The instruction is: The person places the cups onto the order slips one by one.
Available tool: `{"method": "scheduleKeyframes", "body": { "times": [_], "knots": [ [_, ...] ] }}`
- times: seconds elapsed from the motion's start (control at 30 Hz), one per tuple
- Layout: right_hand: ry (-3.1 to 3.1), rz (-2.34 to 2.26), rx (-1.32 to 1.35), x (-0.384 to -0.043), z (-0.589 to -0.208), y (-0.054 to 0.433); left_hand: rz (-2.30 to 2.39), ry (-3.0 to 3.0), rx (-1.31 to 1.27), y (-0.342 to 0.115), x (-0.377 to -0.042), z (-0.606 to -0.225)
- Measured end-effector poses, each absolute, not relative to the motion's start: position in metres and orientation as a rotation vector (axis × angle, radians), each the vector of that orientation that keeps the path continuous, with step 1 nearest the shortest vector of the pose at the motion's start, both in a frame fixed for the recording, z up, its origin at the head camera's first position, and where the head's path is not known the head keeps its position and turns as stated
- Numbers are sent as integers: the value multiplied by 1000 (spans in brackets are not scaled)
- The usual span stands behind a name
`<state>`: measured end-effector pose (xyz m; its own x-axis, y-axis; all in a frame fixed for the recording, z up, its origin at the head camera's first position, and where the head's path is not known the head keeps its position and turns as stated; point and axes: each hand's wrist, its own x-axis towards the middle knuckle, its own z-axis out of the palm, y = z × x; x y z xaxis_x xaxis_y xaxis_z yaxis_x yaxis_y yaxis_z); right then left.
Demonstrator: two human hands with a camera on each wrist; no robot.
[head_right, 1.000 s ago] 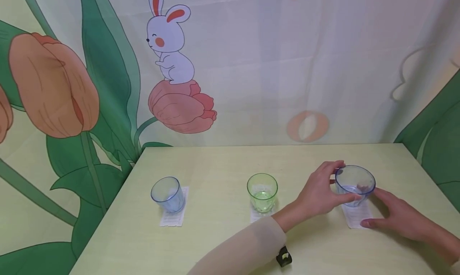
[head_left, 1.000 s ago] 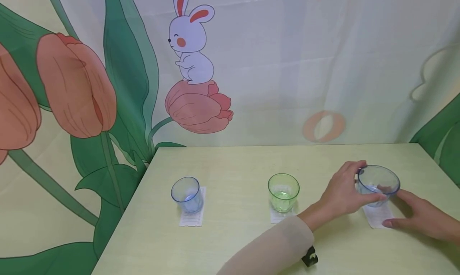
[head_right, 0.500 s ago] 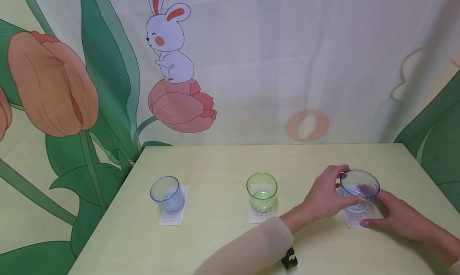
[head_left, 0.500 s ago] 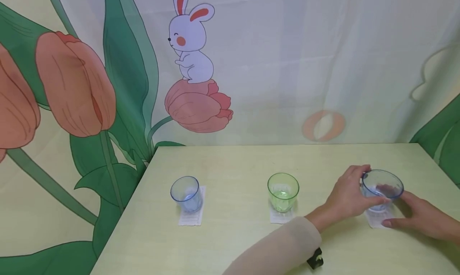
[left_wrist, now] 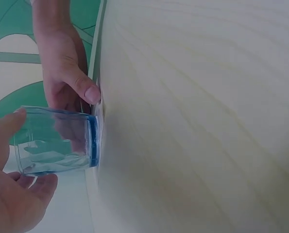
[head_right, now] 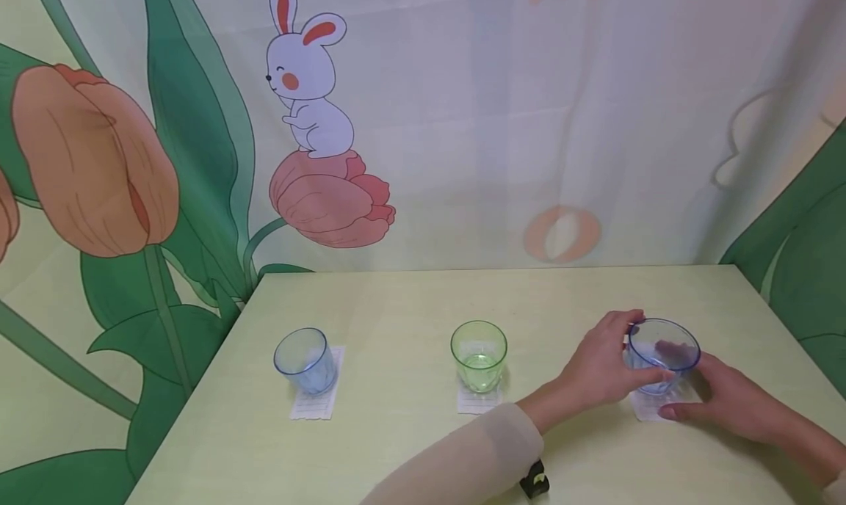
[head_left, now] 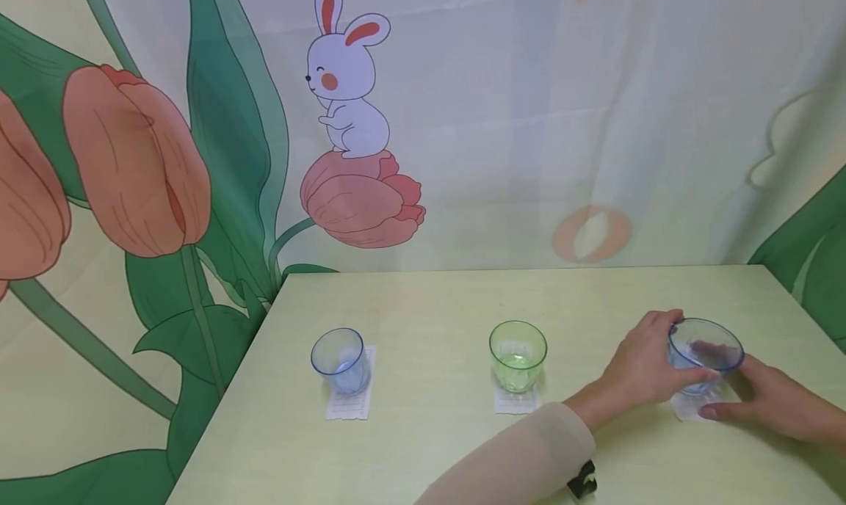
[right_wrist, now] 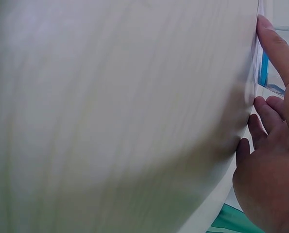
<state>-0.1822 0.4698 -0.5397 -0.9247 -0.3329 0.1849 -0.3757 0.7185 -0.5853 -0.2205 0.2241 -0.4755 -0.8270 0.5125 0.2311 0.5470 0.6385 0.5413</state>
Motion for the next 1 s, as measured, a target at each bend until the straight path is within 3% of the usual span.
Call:
{"method": "scheduleKeyframes", "body": {
  "times": [1.0],
  "knots": [
    [-2949, 1065, 483, -190, -535, 462, -868, -2871, -865, 222, -228, -483]
  ]
}}
